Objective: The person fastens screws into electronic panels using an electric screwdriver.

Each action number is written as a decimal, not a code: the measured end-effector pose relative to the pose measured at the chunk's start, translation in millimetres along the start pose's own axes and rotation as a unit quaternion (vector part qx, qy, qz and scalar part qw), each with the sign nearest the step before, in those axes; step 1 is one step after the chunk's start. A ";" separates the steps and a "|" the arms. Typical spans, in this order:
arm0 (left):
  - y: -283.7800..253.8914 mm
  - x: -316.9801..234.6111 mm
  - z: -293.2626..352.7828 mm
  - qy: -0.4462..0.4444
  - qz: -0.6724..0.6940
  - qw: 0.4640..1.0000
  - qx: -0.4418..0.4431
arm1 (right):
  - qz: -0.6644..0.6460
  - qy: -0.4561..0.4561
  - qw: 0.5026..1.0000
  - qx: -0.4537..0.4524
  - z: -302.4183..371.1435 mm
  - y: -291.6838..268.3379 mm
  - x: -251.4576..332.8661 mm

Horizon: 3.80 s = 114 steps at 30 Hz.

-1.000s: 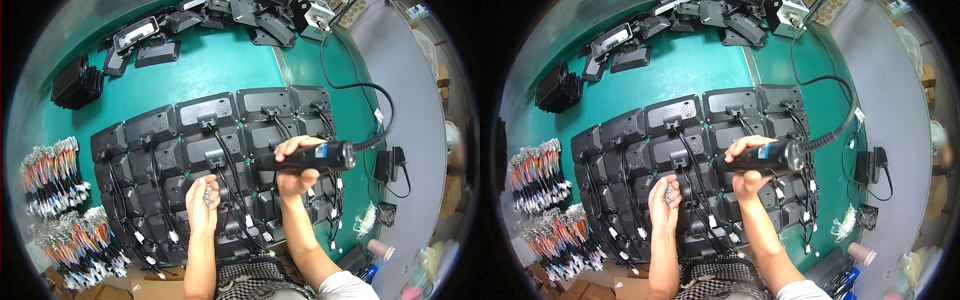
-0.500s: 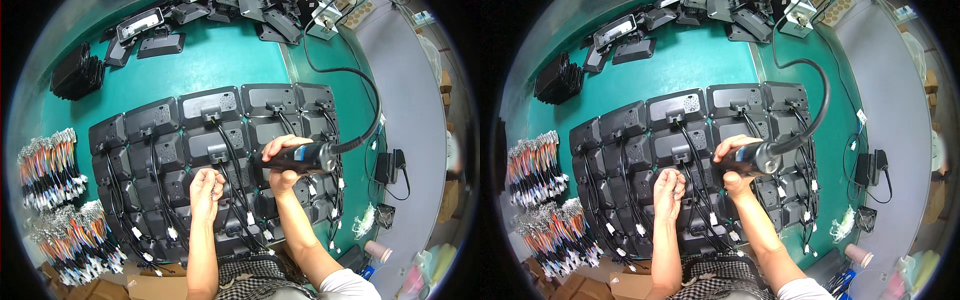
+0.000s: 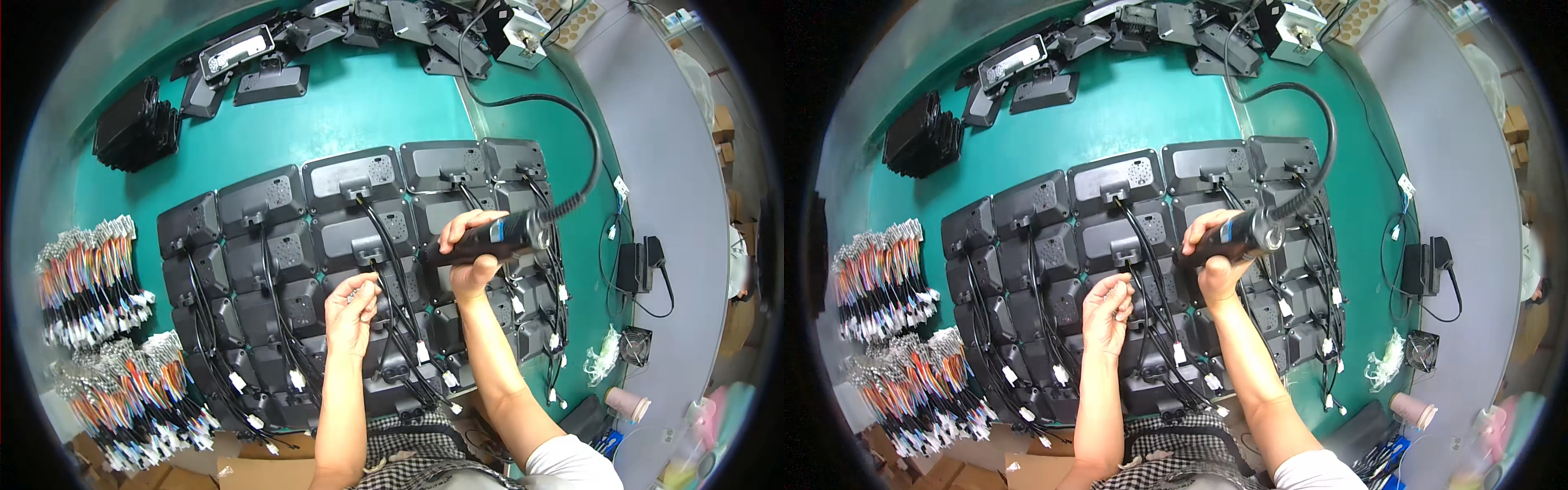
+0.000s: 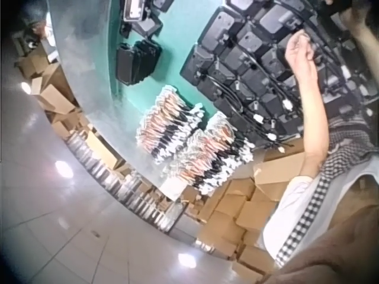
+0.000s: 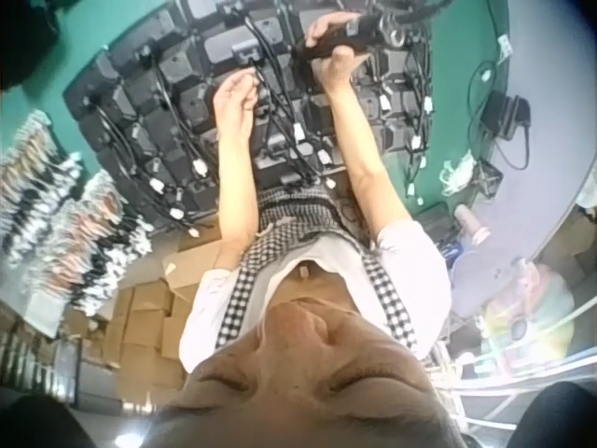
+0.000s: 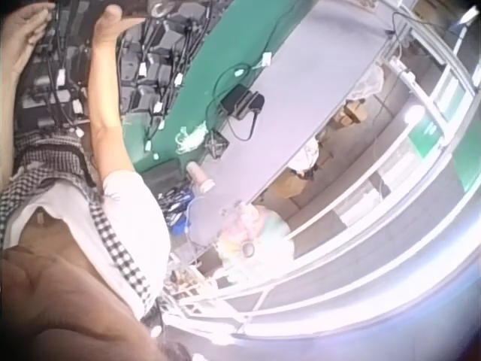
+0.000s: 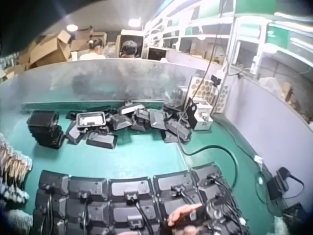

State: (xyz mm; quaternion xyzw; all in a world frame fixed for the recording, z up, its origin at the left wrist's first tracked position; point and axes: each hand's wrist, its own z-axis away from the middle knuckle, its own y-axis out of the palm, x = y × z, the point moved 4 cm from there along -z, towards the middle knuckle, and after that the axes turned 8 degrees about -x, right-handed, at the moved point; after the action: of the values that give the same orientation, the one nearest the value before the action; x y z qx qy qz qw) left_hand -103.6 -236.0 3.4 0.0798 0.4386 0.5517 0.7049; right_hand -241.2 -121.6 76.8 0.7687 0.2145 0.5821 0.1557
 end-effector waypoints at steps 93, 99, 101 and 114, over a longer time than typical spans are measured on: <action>-2.7 33.6 100.6 -0.119 -0.099 0.985 0.070 | -0.169 -0.003 0.982 -0.088 88.6 -9.3 125.9; 3.6 38.1 104.7 -0.118 -0.113 0.984 0.068 | -0.165 -0.010 0.982 -0.089 88.3 -14.9 128.8; 3.9 39.8 105.6 -0.117 -0.118 0.983 0.071 | -0.165 -0.010 0.982 -0.086 87.9 -16.2 129.1; 3.5 42.9 106.0 -0.116 -0.106 0.983 0.094 | -0.178 -0.006 0.980 -0.090 89.6 -18.9 128.5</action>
State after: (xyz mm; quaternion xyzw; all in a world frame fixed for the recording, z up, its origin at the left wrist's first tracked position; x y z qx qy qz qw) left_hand -30.9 -159.0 46.6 0.1619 0.4095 0.4171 0.7951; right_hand -128.3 -38.8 149.4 0.7049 0.2934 0.5572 0.3265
